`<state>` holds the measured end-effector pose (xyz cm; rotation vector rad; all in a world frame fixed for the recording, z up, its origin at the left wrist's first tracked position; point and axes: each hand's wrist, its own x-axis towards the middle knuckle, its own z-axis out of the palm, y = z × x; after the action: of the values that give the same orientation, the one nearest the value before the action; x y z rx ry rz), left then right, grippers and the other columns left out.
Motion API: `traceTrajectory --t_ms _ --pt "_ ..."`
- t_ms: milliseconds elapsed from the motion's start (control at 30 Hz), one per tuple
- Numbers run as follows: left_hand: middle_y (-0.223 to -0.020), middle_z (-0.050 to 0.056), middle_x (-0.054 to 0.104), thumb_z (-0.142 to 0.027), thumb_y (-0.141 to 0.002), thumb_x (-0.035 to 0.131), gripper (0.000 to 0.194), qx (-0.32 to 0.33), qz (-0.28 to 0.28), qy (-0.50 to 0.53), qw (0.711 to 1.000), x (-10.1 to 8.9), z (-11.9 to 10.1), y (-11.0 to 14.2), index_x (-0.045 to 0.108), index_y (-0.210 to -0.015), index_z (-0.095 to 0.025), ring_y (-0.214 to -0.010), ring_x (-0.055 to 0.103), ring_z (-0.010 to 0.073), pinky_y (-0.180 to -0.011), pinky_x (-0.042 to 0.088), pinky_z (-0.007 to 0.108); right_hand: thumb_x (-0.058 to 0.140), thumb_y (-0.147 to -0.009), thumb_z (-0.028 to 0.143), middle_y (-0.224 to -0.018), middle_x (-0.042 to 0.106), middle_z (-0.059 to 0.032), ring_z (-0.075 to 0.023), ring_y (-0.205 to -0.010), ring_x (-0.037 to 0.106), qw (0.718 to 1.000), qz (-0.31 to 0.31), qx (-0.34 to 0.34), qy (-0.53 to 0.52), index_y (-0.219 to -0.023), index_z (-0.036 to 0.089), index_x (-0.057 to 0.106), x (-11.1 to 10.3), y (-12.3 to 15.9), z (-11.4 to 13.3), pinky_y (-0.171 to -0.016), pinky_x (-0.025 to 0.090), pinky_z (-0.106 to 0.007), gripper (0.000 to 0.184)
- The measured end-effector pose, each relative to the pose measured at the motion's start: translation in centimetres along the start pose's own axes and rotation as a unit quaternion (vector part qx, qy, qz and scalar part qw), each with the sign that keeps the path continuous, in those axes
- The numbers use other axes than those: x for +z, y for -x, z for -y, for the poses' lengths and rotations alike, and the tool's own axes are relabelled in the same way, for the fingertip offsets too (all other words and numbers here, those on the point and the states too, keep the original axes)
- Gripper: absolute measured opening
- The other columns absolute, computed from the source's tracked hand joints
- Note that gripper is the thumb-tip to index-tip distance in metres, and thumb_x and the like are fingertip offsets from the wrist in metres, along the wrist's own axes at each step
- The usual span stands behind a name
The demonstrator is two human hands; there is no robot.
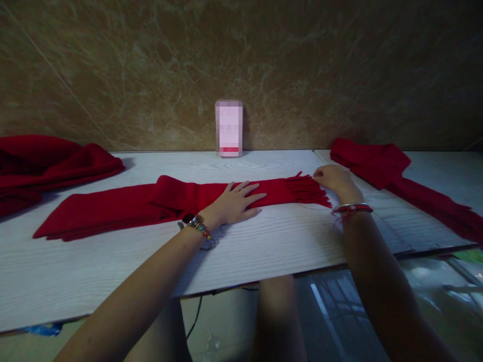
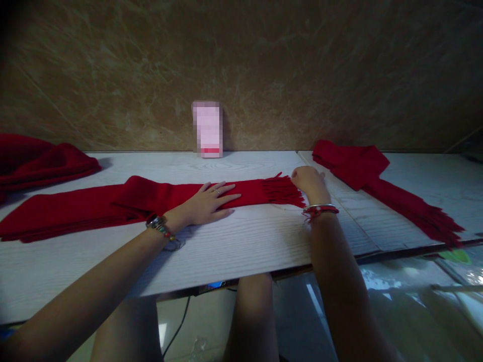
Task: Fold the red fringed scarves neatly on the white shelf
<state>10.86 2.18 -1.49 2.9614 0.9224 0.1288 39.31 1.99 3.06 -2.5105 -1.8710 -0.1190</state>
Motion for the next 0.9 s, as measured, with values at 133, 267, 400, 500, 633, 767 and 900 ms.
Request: traceTrajectory --t_ms 133,267,400,500,633,767,900 --pt "-0.149 0.008 0.029 -0.05 -0.093 0.031 0.05 -0.002 0.01 -0.004 1.0 -0.2 -0.2 0.0 0.036 -0.138 -0.029 -0.136 0.025 0.0314 -0.105 0.022 0.058 0.046 -0.079 0.015 -0.102 0.069 -0.0095 -0.0219 -0.096 0.06 0.976 -0.089 -0.183 -0.07 -0.096 0.017 0.069 -0.2 0.7 2.6 -0.086 0.044 -0.033 0.029" --pt "-0.149 0.007 0.029 -0.05 -0.093 0.03 0.05 -0.002 0.01 -0.004 1.0 -0.3 -0.2 0.0 0.035 -0.138 -0.03 -0.136 0.025 0.0309 -0.105 0.022 0.057 0.045 -0.08 0.016 -0.091 0.071 -0.0102 -0.0214 -0.085 0.063 0.983 0.014 -0.179 -0.03 -0.09 0.016 0.07 0.4 1.1 5.2 -0.076 0.045 -0.03 0.027" --pt "-0.149 0.008 0.029 -0.05 -0.093 0.03 0.05 -0.003 0.011 -0.001 1.0 -0.1 0.0 0.0 0.035 -0.138 -0.03 -0.136 0.025 0.0314 -0.105 0.021 0.058 0.046 -0.081 0.018 -0.099 0.069 -0.0161 -0.027 -0.091 0.063 0.998 0.061 -0.018 0.025 -0.093 0.014 0.07 -0.1 0.9 2.9 -0.072 0.046 -0.034 0.027" --pt "-0.149 0.008 0.029 -0.05 -0.093 0.03 0.05 -0.002 0.008 -0.001 1.0 -0.1 0.0 0.0 0.035 -0.138 -0.03 -0.136 0.025 0.0313 -0.105 0.021 0.058 0.046 -0.082 0.017 -0.1 0.068 -0.0185 -0.0291 -0.094 0.063 0.997 0.06 0.024 0.037 -0.093 0.013 0.069 -1.3 1.2 1.4 -0.074 0.047 -0.036 0.026" --pt "-0.149 0.007 0.029 -0.05 -0.093 0.031 0.05 -0.006 0.013 -0.002 1.0 -0.4 -0.2 0.0 0.036 -0.138 -0.029 -0.136 0.025 0.0309 -0.105 0.021 0.058 0.04 -0.085 0.017 -0.101 0.069 -0.0144 -0.0246 -0.096 0.062 0.997 0.003 -0.081 -0.002 -0.099 0.014 0.068 -1.8 2.2 3.9 -0.081 0.045 -0.031 0.031" --pt "-0.15 0.007 0.028 -0.05 -0.093 0.031 0.05 -0.007 0.017 -0.002 1.0 -0.4 -0.2 0.0 0.035 -0.138 -0.029 -0.136 0.025 0.0309 -0.105 0.022 0.057 0.044 -0.083 0.017 -0.1 0.069 -0.0149 -0.024 -0.094 0.064 0.992 0.061 -0.105 0.03 -0.102 0.014 0.068 -0.7 2.6 6.7 -0.078 0.047 -0.031 0.031" --pt "-0.15 0.007 0.028 -0.05 -0.093 0.031 0.05 -0.004 0.012 -0.003 1.0 -0.2 0.0 0.0 0.036 -0.138 -0.029 -0.136 0.024 0.031 -0.105 0.021 0.058 0.043 -0.083 0.014 -0.107 0.066 -0.0203 -0.028 -0.1 0.063 0.99 0.098 0.032 0.095 -0.11 0.01 0.066 -0.7 1.9 4.3 -0.075 0.049 -0.033 0.036"
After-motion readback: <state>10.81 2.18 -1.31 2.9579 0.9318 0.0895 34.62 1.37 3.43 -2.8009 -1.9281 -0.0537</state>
